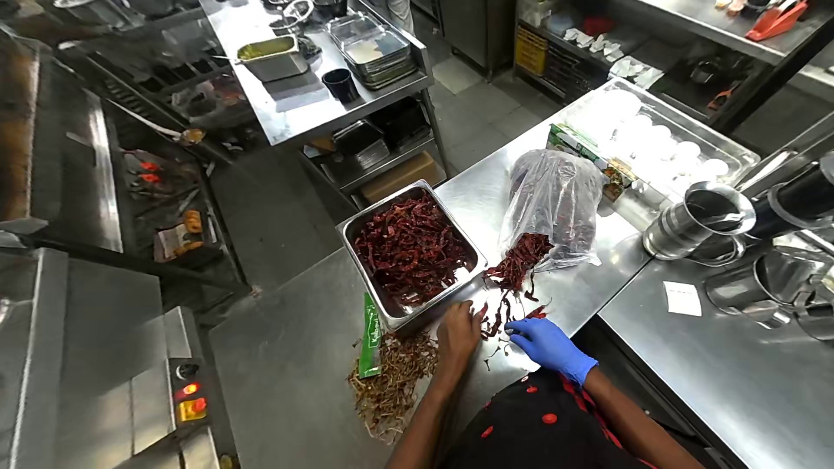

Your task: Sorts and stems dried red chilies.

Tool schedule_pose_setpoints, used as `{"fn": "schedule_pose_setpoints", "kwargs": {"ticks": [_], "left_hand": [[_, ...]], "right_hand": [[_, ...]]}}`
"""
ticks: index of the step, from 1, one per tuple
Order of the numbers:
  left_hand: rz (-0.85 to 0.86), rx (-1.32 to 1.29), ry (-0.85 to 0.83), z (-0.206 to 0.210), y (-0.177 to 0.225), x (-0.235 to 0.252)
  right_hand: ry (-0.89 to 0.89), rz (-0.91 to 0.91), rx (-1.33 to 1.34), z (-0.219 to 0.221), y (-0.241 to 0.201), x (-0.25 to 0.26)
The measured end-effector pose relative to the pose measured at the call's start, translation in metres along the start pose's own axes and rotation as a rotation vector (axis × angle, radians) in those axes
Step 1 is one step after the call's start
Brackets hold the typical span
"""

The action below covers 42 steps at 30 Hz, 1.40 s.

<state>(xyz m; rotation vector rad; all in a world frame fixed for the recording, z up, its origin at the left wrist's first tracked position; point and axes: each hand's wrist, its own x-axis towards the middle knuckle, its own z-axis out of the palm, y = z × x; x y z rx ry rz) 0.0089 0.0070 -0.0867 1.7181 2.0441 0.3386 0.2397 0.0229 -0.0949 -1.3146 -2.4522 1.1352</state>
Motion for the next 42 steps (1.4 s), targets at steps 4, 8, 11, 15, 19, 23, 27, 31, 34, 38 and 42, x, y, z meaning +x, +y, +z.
{"fn": "schedule_pose_setpoints", "kwargs": {"ticks": [4, 8, 11, 15, 19, 23, 27, 31, 34, 38, 42], "left_hand": [[-0.068, 0.148, -0.024, 0.023, 0.015, 0.013], [0.130, 0.053, 0.174, 0.007, 0.015, 0.002], [0.277, -0.097, 0.213, -0.011, 0.015, -0.016], [0.295, -0.292, 0.176, -0.030, 0.023, -0.035], [0.251, -0.436, 0.158, -0.043, 0.028, -0.043], [0.265, -0.373, 0.205, -0.043, 0.031, -0.048], [0.261, -0.229, 0.249, -0.036, 0.043, -0.053], [0.302, -0.127, 0.350, -0.028, 0.049, -0.050], [0.321, -0.210, 0.353, -0.029, 0.047, -0.047], [0.315, -0.508, 0.304, -0.027, 0.042, -0.048], [0.080, -1.205, 0.073, -0.033, 0.047, -0.045]], "right_hand": [[0.036, -0.014, 0.001, -0.005, -0.001, -0.002], [0.141, -0.011, 0.126, -0.010, -0.012, -0.002], [0.212, 0.016, 0.298, -0.019, -0.026, 0.003], [0.248, 0.004, 0.398, -0.020, -0.038, 0.015], [0.217, 0.094, 0.694, -0.020, -0.052, 0.021], [0.152, 0.219, 0.819, -0.016, -0.057, 0.022], [0.244, 0.197, 0.871, -0.011, -0.058, 0.020], [0.259, 0.161, 0.712, -0.015, -0.059, 0.021], [0.180, 0.174, 0.824, -0.022, -0.058, 0.021], [0.054, 0.182, 1.231, -0.027, -0.059, 0.018], [-0.021, 0.175, 1.661, -0.021, -0.060, 0.014]]}}
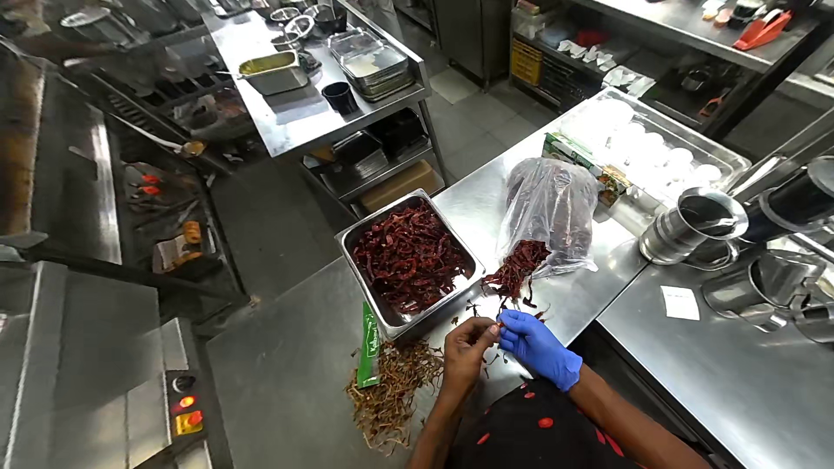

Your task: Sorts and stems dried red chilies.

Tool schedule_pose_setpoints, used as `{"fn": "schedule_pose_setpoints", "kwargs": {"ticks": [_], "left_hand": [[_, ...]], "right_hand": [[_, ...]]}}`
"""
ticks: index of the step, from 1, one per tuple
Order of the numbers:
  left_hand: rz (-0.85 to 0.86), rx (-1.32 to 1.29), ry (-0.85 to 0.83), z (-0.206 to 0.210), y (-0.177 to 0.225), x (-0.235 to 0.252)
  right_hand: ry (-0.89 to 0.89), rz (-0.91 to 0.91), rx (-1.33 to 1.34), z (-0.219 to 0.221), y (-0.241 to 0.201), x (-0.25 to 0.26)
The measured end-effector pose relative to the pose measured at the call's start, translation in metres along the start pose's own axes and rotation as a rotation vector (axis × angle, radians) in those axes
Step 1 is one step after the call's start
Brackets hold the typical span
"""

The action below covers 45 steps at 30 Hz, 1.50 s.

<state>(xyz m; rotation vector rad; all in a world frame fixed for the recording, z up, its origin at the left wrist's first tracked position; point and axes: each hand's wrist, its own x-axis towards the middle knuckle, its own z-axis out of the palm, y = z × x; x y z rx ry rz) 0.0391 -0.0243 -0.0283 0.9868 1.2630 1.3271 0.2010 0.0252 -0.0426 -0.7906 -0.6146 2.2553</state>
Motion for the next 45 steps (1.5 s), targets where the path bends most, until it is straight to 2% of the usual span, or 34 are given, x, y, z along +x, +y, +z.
{"fn": "schedule_pose_setpoints", "kwargs": {"ticks": [2, 5, 8, 11, 14, 16, 18, 20, 22, 23, 25, 26, 28, 31, 37, 41, 43, 45], "left_hand": [[-0.145, -0.207, -0.005, -0.001, 0.005, 0.003], [-0.299, -0.417, -0.029, -0.002, 0.011, 0.008], [-0.340, -0.434, -0.048, -0.012, 0.020, 0.013], [-0.100, 0.066, -0.017, -0.034, 0.047, 0.018], [0.094, 0.685, 0.124, -0.059, 0.080, 0.024], [0.165, 1.004, 0.223, -0.074, 0.086, 0.033], [0.201, 1.174, 0.269, -0.081, 0.078, 0.039], [0.268, 1.191, 0.251, -0.075, 0.062, 0.039], [0.275, 1.123, 0.119, -0.061, 0.032, 0.033], [0.222, 1.098, 0.031, -0.053, 0.014, 0.030], [-0.004, 1.101, -0.082, -0.040, -0.019, 0.028], [-0.130, 1.140, -0.091, -0.035, -0.032, 0.029], [-0.317, 1.224, -0.082, -0.031, -0.048, 0.035], [-0.424, 1.226, -0.069, -0.029, -0.057, 0.044], [-0.361, 1.198, 0.009, -0.032, -0.058, 0.047], [-0.096, 1.120, 0.174, -0.037, -0.044, 0.033], [0.048, 0.942, 0.231, -0.040, -0.037, 0.025], [0.039, 0.608, 0.219, -0.037, -0.023, 0.015]], "right_hand": [[-0.098, -0.020, 0.113, 0.000, 0.005, 0.000], [-0.167, -0.109, 0.133, 0.000, 0.009, 0.000], [-0.137, -0.241, 0.018, -0.006, 0.004, 0.002], [0.066, -0.321, -0.545, -0.018, -0.007, 0.001], [0.202, -0.201, -1.141, -0.035, -0.006, 0.004], [0.177, -0.107, -1.366, -0.046, 0.005, 0.009], [0.096, -0.014, -1.475, -0.050, 0.014, 0.010], [-0.006, 0.052, -1.506, -0.049, 0.019, 0.010], [-0.100, 0.079, -1.475, -0.047, 0.021, 0.010], [-0.154, 0.083, -1.424, -0.044, 0.020, 0.009], [-0.272, 0.117, -1.272, -0.034, 0.014, 0.006], [-0.274, 0.122, -1.233, -0.028, 0.014, 0.005], [-0.164, 0.094, -1.341, -0.022, 0.015, 0.005], [-0.032, 0.077, -1.452, -0.032, 0.014, 0.007], [0.076, 0.045, -1.475, -0.050, 0.010, 0.006], [0.109, -0.050, -1.363, -0.041, 0.006, 0.005], [0.110, -0.079, -1.269, -0.034, 0.003, 0.006], [0.113, -0.108, -1.200, -0.028, 0.002, 0.009]]}}
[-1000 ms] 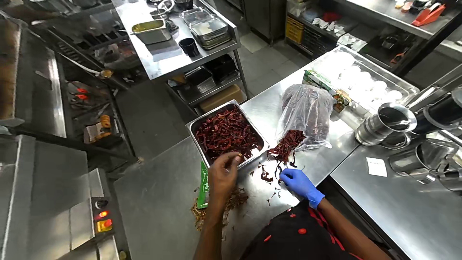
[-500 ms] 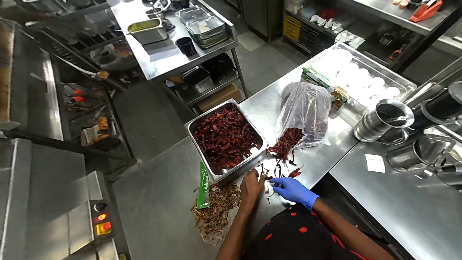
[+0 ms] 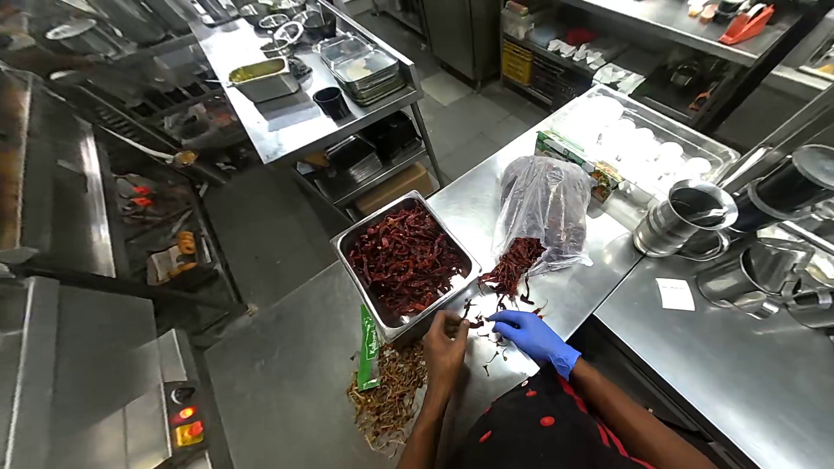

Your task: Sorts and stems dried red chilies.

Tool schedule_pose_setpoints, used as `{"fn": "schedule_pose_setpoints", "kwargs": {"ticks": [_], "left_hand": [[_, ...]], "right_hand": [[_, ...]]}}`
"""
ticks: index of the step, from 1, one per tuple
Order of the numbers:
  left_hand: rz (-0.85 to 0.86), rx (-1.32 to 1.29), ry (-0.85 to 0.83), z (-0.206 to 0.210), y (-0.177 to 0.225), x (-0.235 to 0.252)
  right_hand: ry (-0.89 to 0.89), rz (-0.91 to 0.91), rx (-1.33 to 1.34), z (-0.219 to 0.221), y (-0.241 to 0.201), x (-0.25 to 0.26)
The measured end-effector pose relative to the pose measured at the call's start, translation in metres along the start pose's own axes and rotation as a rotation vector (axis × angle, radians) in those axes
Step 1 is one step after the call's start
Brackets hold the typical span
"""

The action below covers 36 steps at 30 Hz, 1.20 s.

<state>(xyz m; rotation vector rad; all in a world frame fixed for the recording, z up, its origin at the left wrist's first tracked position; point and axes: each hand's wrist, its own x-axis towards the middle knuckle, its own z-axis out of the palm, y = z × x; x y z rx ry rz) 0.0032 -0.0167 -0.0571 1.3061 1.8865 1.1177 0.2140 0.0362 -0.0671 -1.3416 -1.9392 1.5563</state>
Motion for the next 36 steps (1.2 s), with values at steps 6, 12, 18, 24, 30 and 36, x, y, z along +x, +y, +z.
{"fn": "schedule_pose_setpoints", "kwargs": {"ticks": [6, 12, 18, 24, 30, 36], "left_hand": [[-0.109, -0.567, -0.016, -0.008, 0.026, -0.014], [0.084, -0.341, 0.136, -0.034, 0.034, -0.001], [0.095, -0.117, 0.304, -0.068, 0.033, 0.020], [0.155, -0.035, 0.063, -0.028, 0.014, -0.002], [0.245, 0.097, -0.327, 0.028, 0.006, -0.018], [0.603, 0.537, -0.356, 0.055, 0.018, -0.013]], "right_hand": [[-0.027, -0.091, 0.240, 0.007, -0.017, 0.001], [0.108, -0.086, 0.288, -0.007, -0.016, -0.010], [0.407, -0.026, 0.014, -0.039, 0.022, -0.008], [0.185, -0.159, -0.820, -0.036, 0.069, 0.001], [0.311, -0.281, -0.685, -0.011, 0.083, 0.004], [0.227, -0.362, -0.333, -0.017, 0.037, 0.000]]}}
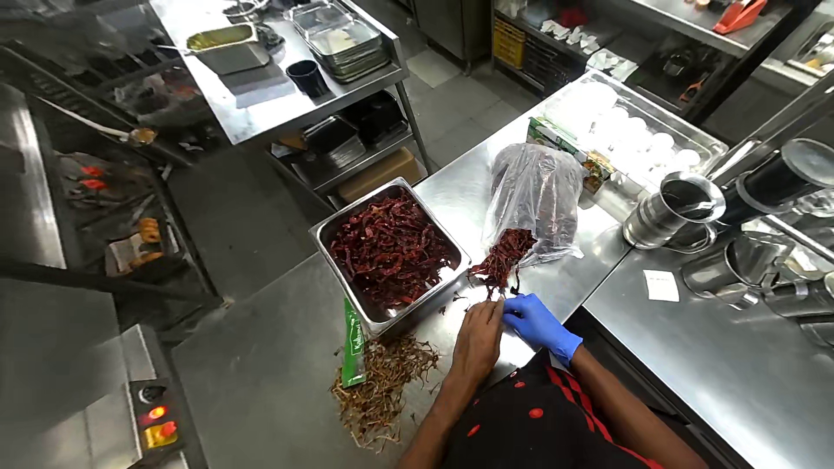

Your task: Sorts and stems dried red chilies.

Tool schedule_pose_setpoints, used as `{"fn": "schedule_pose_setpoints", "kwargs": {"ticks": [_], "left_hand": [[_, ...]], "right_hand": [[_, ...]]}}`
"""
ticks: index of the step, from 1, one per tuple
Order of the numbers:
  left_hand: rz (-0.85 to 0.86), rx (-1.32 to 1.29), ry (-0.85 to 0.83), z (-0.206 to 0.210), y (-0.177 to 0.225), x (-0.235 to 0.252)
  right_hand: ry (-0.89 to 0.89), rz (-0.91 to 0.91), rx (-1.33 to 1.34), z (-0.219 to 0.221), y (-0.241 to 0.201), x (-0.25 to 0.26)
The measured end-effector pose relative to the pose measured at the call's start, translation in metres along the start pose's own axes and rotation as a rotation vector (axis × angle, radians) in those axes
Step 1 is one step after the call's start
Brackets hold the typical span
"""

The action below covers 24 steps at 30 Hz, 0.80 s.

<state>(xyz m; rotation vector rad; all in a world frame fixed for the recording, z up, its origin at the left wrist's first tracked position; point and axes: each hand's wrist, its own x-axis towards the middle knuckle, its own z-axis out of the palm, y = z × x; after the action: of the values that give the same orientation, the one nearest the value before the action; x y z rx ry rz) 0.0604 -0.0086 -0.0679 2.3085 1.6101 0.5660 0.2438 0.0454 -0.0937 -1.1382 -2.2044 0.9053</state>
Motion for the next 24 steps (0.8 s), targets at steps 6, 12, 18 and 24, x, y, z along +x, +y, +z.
{"fn": "schedule_pose_setpoints", "kwargs": {"ticks": [6, 12, 18, 24], "left_hand": [[-0.146, -0.341, 0.156, -0.030, -0.023, 0.008], [-0.272, -0.539, 0.155, -0.056, -0.029, -0.009], [-0.235, -0.496, 0.153, -0.059, -0.015, -0.014], [-0.139, -0.021, 0.155, -0.058, 0.020, -0.002]], "right_hand": [[-0.125, 0.375, 0.859, -0.029, -0.026, 0.008], [-0.114, 0.339, 0.767, -0.051, -0.032, 0.006], [-0.010, 0.315, 0.669, -0.041, -0.058, 0.006], [0.011, 0.270, 0.646, -0.029, -0.074, 0.019]]}}
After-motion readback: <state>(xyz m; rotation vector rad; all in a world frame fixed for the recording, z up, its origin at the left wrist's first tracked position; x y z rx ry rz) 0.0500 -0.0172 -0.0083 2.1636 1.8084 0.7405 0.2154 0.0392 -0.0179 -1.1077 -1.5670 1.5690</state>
